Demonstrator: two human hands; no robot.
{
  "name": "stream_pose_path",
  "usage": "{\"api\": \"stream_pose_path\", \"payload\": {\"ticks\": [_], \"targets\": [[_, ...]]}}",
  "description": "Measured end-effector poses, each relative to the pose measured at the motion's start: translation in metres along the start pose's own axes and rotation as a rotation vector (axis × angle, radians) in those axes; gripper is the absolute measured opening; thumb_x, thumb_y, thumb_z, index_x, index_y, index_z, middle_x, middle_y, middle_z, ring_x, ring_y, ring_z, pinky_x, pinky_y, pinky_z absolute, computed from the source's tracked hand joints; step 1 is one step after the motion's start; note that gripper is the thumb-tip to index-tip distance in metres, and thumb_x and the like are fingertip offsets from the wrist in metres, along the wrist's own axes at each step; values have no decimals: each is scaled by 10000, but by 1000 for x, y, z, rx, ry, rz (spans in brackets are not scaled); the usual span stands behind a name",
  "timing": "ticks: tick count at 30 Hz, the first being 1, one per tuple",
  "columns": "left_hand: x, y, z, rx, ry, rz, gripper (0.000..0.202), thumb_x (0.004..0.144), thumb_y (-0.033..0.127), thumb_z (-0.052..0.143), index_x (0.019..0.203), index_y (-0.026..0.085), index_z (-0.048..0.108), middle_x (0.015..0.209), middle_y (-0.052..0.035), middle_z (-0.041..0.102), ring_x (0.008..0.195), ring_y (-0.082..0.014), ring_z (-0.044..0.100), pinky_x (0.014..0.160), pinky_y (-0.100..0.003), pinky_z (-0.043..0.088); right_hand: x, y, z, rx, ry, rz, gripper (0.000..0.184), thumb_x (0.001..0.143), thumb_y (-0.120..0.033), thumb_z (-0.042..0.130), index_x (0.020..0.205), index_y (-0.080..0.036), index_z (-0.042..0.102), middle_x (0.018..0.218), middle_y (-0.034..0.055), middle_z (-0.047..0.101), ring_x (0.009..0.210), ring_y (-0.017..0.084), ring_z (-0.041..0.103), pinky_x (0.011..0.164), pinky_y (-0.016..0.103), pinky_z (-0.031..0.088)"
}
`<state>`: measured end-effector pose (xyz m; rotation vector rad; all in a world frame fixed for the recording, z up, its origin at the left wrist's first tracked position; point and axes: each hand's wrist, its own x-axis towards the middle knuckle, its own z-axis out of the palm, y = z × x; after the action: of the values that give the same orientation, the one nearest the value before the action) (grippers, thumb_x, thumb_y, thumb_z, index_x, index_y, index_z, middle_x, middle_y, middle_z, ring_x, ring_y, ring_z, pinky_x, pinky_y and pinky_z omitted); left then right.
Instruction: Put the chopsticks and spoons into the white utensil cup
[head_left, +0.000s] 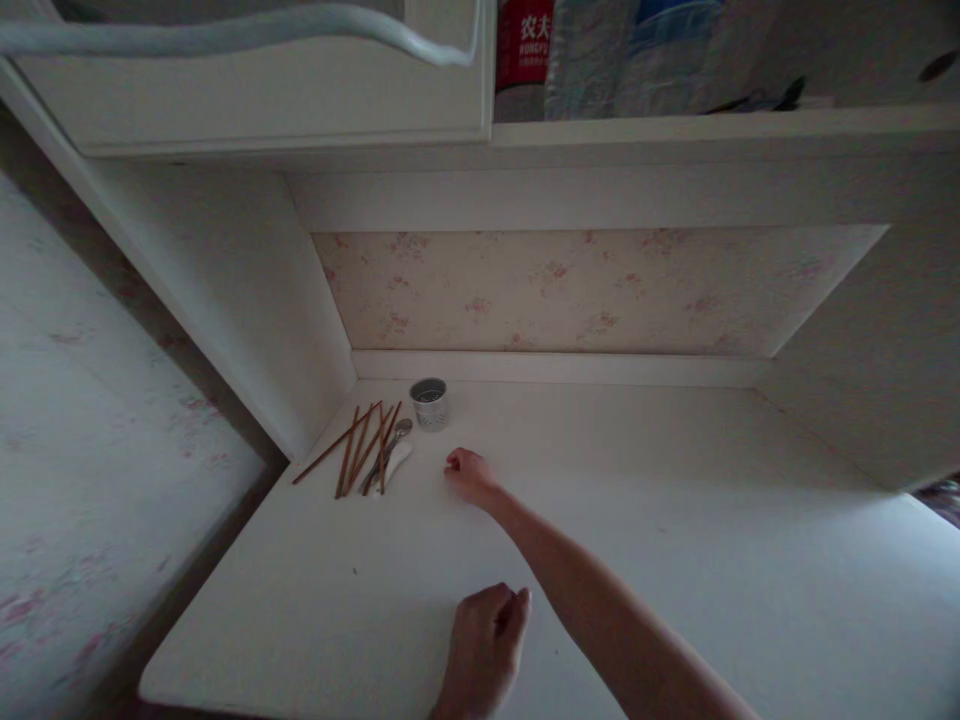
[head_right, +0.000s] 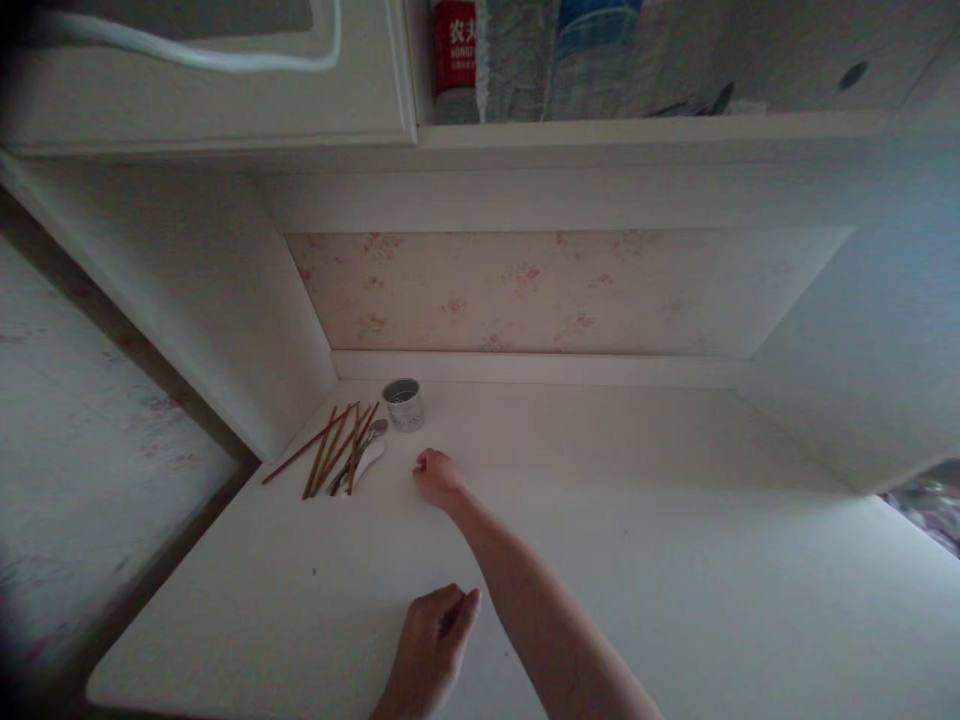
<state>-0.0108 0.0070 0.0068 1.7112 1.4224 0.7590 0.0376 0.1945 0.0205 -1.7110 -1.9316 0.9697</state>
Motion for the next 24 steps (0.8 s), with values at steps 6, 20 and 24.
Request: {"api": "stream_pose_path", "payload": {"ticks": [6, 20, 24], "targets": [[44, -18, -83, 54, 254, -5, 465, 943, 526, 394, 612, 203, 444, 558, 45, 451, 551, -114, 440, 548, -227, 339, -18, -5, 16, -132, 125, -162, 194, 988, -271, 515, 1097, -174, 643, 1150, 85, 646, 1081, 223, 599, 937, 418, 490], [178, -90, -241, 875, 51, -147, 831, 814, 819, 308, 1485, 335, 376, 1638, -72, 140, 1463, -457, 113, 1064, -739, 141, -180, 53, -4, 67, 182, -237, 224, 946, -200, 489, 847, -212, 690, 815, 22, 664, 760, 148, 621, 690, 228, 451], [181, -97, -238, 855, 22, -151, 829, 825, 817, 250, 1504, 348, 330, 1626, -75, 194, 1456, -442, 166, 1057, -733, 175, -214, 73, -14, 85, 231, -182, 238, 958, -250, 470, 849, -212, 678, 803, 31, 666, 742, 160, 627, 683, 245, 458]]}}
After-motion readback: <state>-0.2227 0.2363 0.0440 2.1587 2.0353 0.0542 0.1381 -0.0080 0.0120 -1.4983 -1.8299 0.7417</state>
